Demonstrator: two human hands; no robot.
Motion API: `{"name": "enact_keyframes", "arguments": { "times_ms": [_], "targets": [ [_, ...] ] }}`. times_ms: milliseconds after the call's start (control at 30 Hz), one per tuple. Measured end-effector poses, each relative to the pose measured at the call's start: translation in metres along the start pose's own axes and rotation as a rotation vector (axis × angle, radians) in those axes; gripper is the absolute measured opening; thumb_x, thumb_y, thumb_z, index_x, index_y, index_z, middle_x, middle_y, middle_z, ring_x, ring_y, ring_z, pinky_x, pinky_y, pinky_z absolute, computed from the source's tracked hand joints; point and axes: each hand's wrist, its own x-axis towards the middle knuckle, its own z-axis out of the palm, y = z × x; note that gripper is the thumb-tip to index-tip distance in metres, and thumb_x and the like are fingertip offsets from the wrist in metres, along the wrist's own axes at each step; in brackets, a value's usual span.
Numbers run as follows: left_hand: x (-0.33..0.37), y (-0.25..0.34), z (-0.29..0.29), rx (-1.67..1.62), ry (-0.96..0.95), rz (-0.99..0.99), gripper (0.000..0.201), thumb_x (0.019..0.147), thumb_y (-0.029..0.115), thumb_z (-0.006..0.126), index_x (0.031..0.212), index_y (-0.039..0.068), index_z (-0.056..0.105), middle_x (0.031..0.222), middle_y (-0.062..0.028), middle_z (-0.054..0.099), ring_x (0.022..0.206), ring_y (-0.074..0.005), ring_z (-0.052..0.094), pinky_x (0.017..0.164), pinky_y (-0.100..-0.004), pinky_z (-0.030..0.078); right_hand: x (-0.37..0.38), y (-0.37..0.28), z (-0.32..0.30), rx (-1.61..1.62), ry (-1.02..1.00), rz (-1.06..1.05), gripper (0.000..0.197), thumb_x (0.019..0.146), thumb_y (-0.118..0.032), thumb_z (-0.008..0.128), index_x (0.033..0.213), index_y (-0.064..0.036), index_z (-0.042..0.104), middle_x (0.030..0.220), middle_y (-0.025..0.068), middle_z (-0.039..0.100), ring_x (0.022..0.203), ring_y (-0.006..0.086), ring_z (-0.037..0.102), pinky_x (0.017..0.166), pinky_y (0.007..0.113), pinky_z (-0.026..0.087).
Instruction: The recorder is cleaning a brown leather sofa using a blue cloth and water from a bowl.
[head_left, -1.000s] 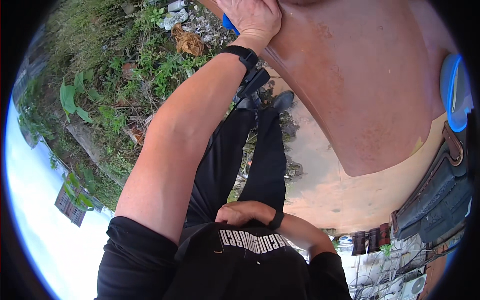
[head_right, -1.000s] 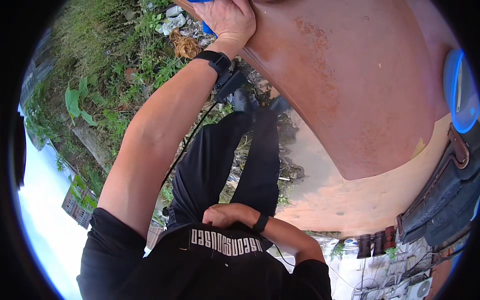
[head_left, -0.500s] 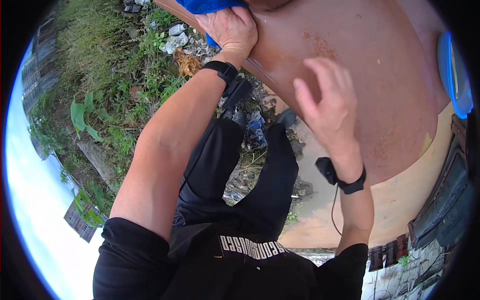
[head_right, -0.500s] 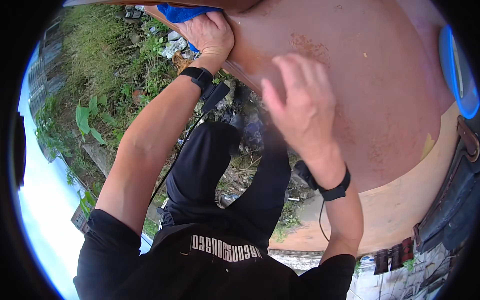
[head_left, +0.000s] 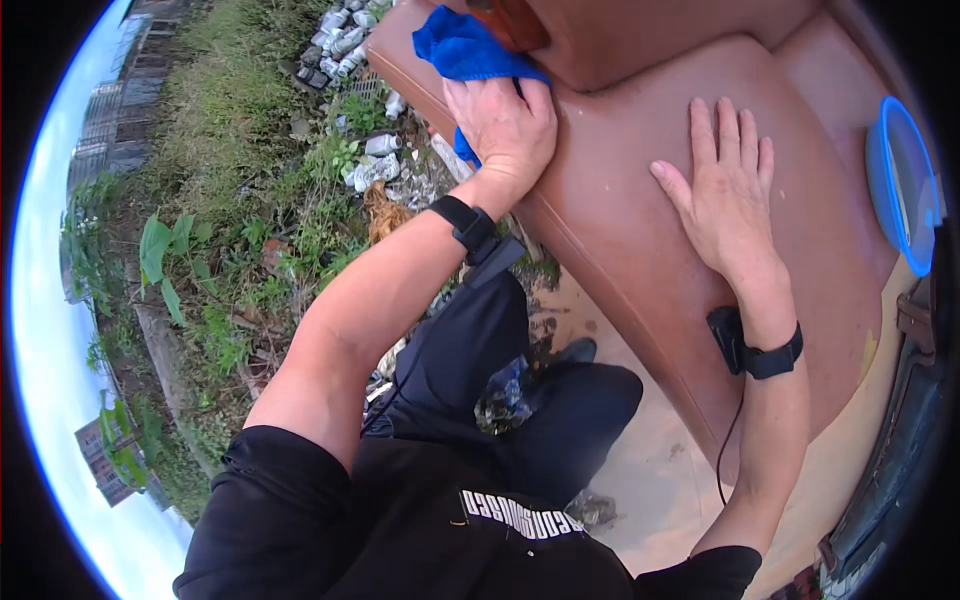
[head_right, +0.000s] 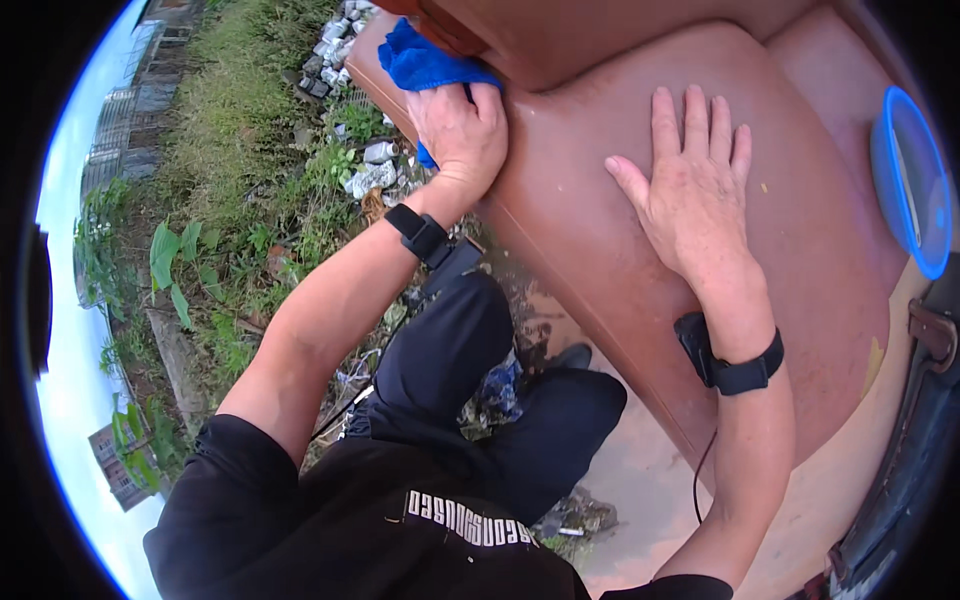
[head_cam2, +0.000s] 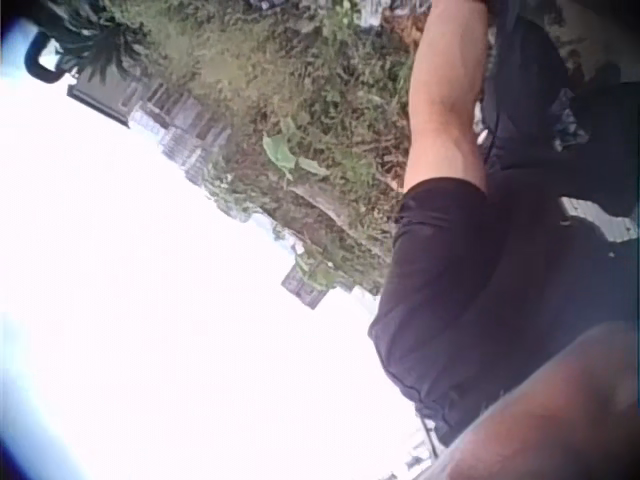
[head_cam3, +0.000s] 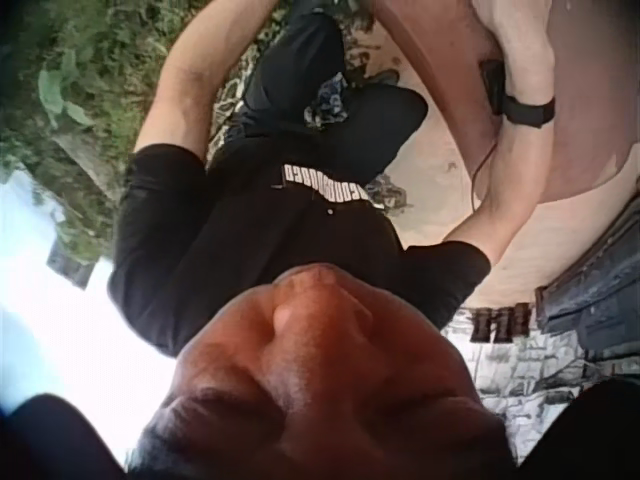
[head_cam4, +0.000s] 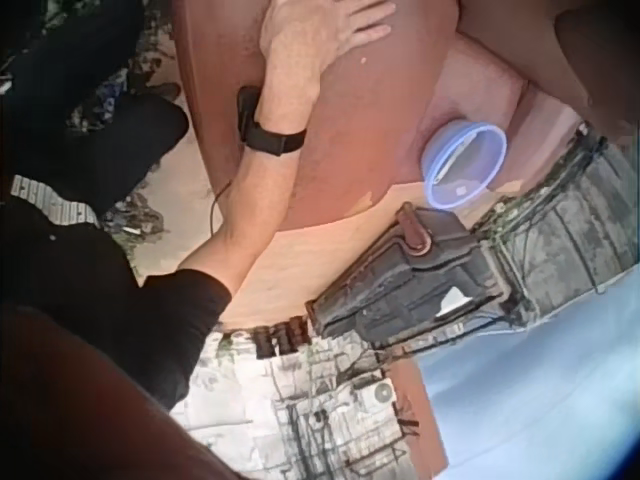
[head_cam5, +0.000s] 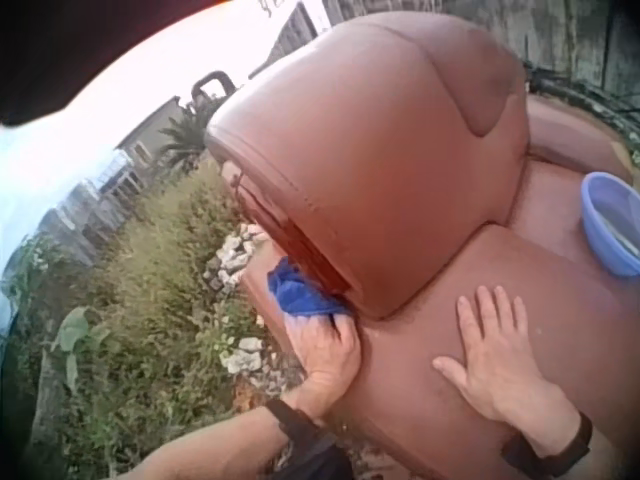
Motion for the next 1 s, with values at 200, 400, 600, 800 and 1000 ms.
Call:
{"name": "enact_keyframes", "arguments": {
  "times_ms": [200,400,600,800,1000],
  "targets": [
    [0.003,0.004,-0.016,-0.292,0.207,0.012,0.020,0.082,0.018,0.060,0.091,0.000,0.063,0.103,-0.0240,0.062,0.105,-0.0472,0.052,0.103,-0.0566,0.037,0.006,-0.007,-0.010,-0.122,-0.086,-0.002,0.078,0.105,-0.057,0.045,0.162,-0.0056,0.031,0.166,0.0251,0.029,0.155,0.0438,0.023,0.126,0.057,0.017],
    [-0.007,0.001,-0.042,-0.514,0.128,-0.040,0.028,0.076,0.018,0.064,0.095,-0.002,0.071,0.125,-0.0242,0.062,0.129,-0.0481,0.046,0.118,-0.0597,0.029,0.001,-0.009,0.000,-0.152,-0.231,0.136,0.072,0.108,-0.057,0.035,0.165,-0.0133,0.026,0.167,0.0241,0.027,0.150,0.0500,0.029,0.117,0.067,0.029],
    [-0.016,-0.018,-0.044,-0.502,0.075,0.017,0.030,0.077,0.022,0.069,0.101,0.006,0.075,0.124,-0.0213,0.065,0.131,-0.0511,0.048,0.115,-0.0630,0.033,-0.001,-0.067,-0.006,-0.230,-0.295,0.435,0.067,0.110,-0.055,0.031,0.167,-0.0207,0.020,0.170,0.0212,0.023,0.152,0.0543,0.023,0.116,0.074,0.023],
    [-0.023,-0.028,-0.057,-0.635,0.082,0.105,0.031,0.079,0.028,0.069,0.102,0.008,0.076,0.120,-0.0170,0.068,0.132,-0.0432,0.050,0.113,-0.0587,0.035,-0.006,-0.067,0.011,-0.145,-0.161,0.482,0.067,0.109,-0.058,0.029,0.166,-0.0240,0.023,0.172,0.0160,0.022,0.155,0.0482,0.019,0.121,0.070,0.016],
    [-0.084,-0.049,-0.086,-0.685,0.045,0.189,0.051,0.075,0.035,0.077,0.118,0.008,0.071,0.139,-0.0186,0.057,0.137,-0.0504,0.042,0.117,-0.0644,0.028,-0.012,-0.061,0.004,-0.210,-0.120,0.502,0.065,0.110,-0.055,0.030,0.166,-0.0239,0.024,0.171,0.0156,0.025,0.155,0.0457,0.021,0.122,0.068,0.017]
  ]
}}
